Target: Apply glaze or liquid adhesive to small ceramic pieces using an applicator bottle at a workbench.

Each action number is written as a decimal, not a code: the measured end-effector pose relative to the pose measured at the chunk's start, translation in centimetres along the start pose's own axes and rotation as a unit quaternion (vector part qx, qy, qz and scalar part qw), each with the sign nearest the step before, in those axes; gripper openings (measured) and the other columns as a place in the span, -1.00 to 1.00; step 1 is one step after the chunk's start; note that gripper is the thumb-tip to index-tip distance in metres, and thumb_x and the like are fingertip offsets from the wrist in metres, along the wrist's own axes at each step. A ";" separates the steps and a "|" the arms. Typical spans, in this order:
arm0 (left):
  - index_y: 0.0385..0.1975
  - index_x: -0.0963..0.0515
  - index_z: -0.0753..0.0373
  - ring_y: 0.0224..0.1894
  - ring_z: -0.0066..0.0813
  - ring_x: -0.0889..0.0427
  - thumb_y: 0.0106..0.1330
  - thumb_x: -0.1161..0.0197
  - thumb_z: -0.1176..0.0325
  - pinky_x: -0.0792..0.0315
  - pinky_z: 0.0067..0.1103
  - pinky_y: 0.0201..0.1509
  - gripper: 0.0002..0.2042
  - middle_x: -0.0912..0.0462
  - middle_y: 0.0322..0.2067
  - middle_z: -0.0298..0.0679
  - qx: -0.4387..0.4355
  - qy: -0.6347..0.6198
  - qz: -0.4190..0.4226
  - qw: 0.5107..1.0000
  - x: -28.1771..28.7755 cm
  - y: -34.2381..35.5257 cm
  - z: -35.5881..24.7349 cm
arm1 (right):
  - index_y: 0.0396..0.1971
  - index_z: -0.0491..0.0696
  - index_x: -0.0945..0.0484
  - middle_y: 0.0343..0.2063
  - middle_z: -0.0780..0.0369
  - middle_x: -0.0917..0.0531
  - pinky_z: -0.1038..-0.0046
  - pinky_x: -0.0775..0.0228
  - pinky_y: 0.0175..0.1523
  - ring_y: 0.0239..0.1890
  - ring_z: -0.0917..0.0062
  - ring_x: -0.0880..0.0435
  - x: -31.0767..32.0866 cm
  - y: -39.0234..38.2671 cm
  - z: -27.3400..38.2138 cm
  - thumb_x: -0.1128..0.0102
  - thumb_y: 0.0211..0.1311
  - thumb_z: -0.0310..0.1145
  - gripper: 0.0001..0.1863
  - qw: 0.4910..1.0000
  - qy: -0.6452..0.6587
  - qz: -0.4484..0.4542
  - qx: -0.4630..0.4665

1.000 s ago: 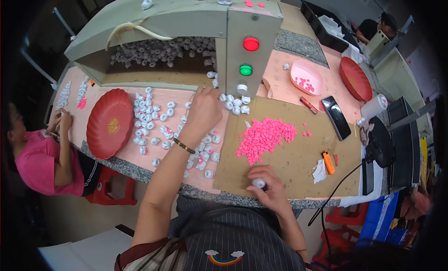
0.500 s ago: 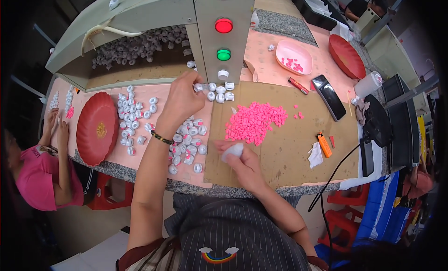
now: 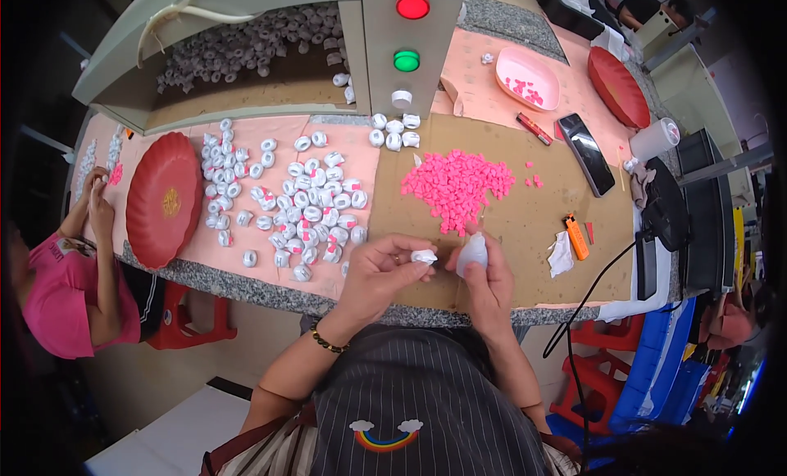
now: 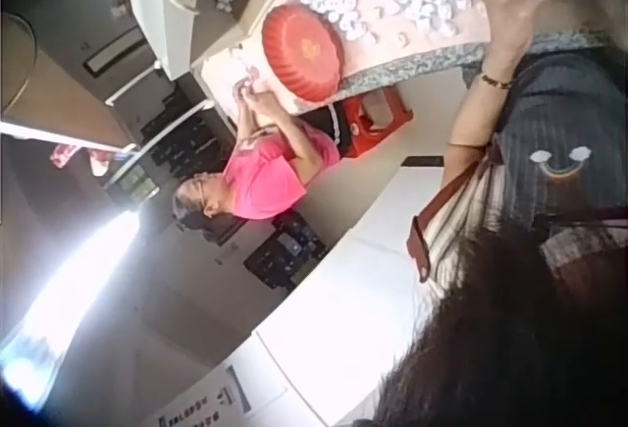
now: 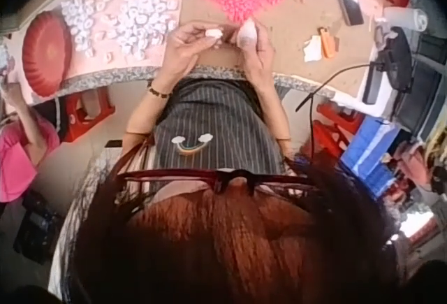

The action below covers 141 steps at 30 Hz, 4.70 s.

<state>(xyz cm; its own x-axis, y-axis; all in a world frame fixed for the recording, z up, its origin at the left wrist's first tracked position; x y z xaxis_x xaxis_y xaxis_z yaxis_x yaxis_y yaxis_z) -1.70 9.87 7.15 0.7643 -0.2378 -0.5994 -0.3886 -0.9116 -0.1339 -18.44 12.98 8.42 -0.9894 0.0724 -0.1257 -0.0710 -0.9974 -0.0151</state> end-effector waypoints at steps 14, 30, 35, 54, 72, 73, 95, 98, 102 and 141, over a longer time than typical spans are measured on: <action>-0.13 -0.47 0.44 -0.22 -0.52 -0.62 0.16 -0.21 0.67 -0.53 -0.65 -0.12 -0.74 -0.61 -0.26 -0.16 -0.036 0.068 -0.022 0.997 -0.2 0.3 2.3 | -0.38 -0.24 -0.58 -0.61 0.20 -0.58 0.45 -0.14 -0.36 -0.62 0.45 -0.34 2.1 -2.6 2.7 -0.46 -0.22 -0.39 -0.64 0.909 -0.315 -0.056 0.266; -0.15 -0.48 0.44 -0.25 -0.58 -0.62 0.16 -0.21 0.67 -0.54 -0.69 -0.15 -0.76 -0.61 -0.27 -0.17 -0.027 0.084 -0.031 0.996 -0.4 0.1 2.1 | -0.43 -0.26 -0.56 -0.65 0.23 -0.44 0.46 -0.14 -0.34 -0.54 0.46 -0.30 1.8 -2.7 2.4 -0.41 -0.21 -0.42 -0.69 0.905 -0.330 -0.058 0.262; -0.16 -0.48 0.44 -0.22 -0.56 -0.62 0.16 -0.21 0.67 -0.54 -0.66 -0.11 -0.77 -0.61 -0.26 -0.17 -0.022 0.085 -0.034 0.996 -0.4 0.0 2.3 | -0.44 -0.26 -0.56 -0.65 0.23 -0.45 0.46 -0.13 -0.35 -0.56 0.47 -0.30 1.8 -2.8 2.4 -0.41 -0.22 -0.43 -0.70 0.901 -0.337 -0.061 0.268; -0.15 -0.45 0.39 -0.19 -0.62 -0.57 0.15 -0.16 0.73 -0.49 -0.72 -0.12 -0.74 -0.56 -0.25 -0.22 -0.048 0.071 -0.038 0.996 -0.2 0.1 3.0 | -0.37 -0.22 -0.54 -0.50 0.19 -0.60 0.56 -0.33 -0.30 -0.46 0.58 -0.49 3.3 -3.3 0.4 -0.38 -0.10 -0.45 -0.72 0.983 -0.043 -0.158 0.085; -0.12 -0.44 0.40 -0.17 -0.60 -0.56 0.16 -0.18 0.70 -0.47 -0.67 -0.07 -0.73 -0.57 -0.24 -0.24 -0.083 0.049 -0.043 0.994 0.2 0.2 3.4 | -0.50 -0.13 -0.58 -0.54 0.23 -0.48 0.37 -0.26 -0.31 -0.43 0.35 -0.45 2.5 5.1 -0.8 -0.29 -0.22 -0.62 -0.82 0.825 -0.496 0.018 0.269; -0.12 -0.44 0.40 -0.17 -0.60 -0.56 0.17 -0.19 0.69 -0.47 -0.68 -0.07 -0.73 -0.57 -0.25 -0.24 -0.085 0.048 -0.044 0.994 0.2 0.4 3.5 | -0.50 -0.13 -0.58 -0.54 0.23 -0.48 0.37 -0.26 -0.31 -0.43 0.35 -0.45 2.5 5.6 -0.9 -0.29 -0.22 -0.62 -0.82 0.825 -0.498 0.018 0.267; -0.08 -0.42 0.41 -0.15 -0.58 -0.57 0.22 -0.17 0.61 -0.46 -0.68 -0.03 -0.74 -0.58 -0.19 -0.20 0.008 0.000 -0.015 1.000 0.0 0.2 4.2 | -0.54 -0.19 -0.50 -0.51 0.28 -0.57 0.61 -0.34 -0.29 -0.43 0.65 -0.50 0.9 0.0 -0.7 -0.12 0.06 -0.63 -0.95 0.987 -0.148 -0.027 0.054; -0.10 -0.45 0.40 -0.13 -0.52 -0.59 0.23 -0.16 0.61 -0.49 -0.63 -0.03 -0.76 -0.59 -0.20 -0.18 -0.041 0.057 -0.024 0.997 -0.1 0.4 3.1 | -0.47 -0.21 -0.50 -0.47 0.25 -0.59 0.63 -0.38 -0.24 -0.40 0.67 -0.53 0.6 0.3 0.1 -0.10 0.12 -0.63 -0.98 0.996 -0.091 -0.016 0.000; -0.10 -0.45 0.41 -0.15 -0.51 -0.59 0.22 -0.15 0.63 -0.50 -0.62 -0.03 -0.76 -0.60 -0.21 -0.18 -0.061 0.084 -0.021 0.994 0.2 1.0 2.5 | -0.40 -0.24 -0.47 -0.44 0.22 -0.60 0.64 -0.41 -0.22 -0.38 0.66 -0.55 0.2 0.8 -0.5 -0.12 0.12 -0.65 -0.95 0.997 -0.067 -0.026 -0.016; -0.48 -0.52 0.38 -0.41 -0.14 -0.51 -0.05 -0.20 0.57 -0.43 -0.42 -0.29 -0.90 -0.53 -0.48 -0.08 -0.309 0.648 -0.097 0.689 2.8 7.1 -5.7 | -0.33 -0.17 -0.44 -0.36 0.21 -0.43 0.61 -0.23 -0.23 -0.31 0.56 -0.41 -0.1 0.6 -1.2 -0.18 -0.08 -0.67 -0.75 0.972 -0.179 0.028 0.150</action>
<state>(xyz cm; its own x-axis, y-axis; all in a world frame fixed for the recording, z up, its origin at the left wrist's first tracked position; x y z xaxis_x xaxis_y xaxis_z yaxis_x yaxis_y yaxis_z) 0.56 0.83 9.00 0.7450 0.1747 0.6438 -0.2263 -0.8417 0.4903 -18.27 12.43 7.22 -0.9698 0.0645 0.2353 0.0035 -0.9606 0.2779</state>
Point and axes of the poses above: each hand's wrist, its own y-axis towards the middle knuckle, its own x-axis out of the back of the hand, z = x × y, the point moved 1 cm from there along y, towards the middle knuckle
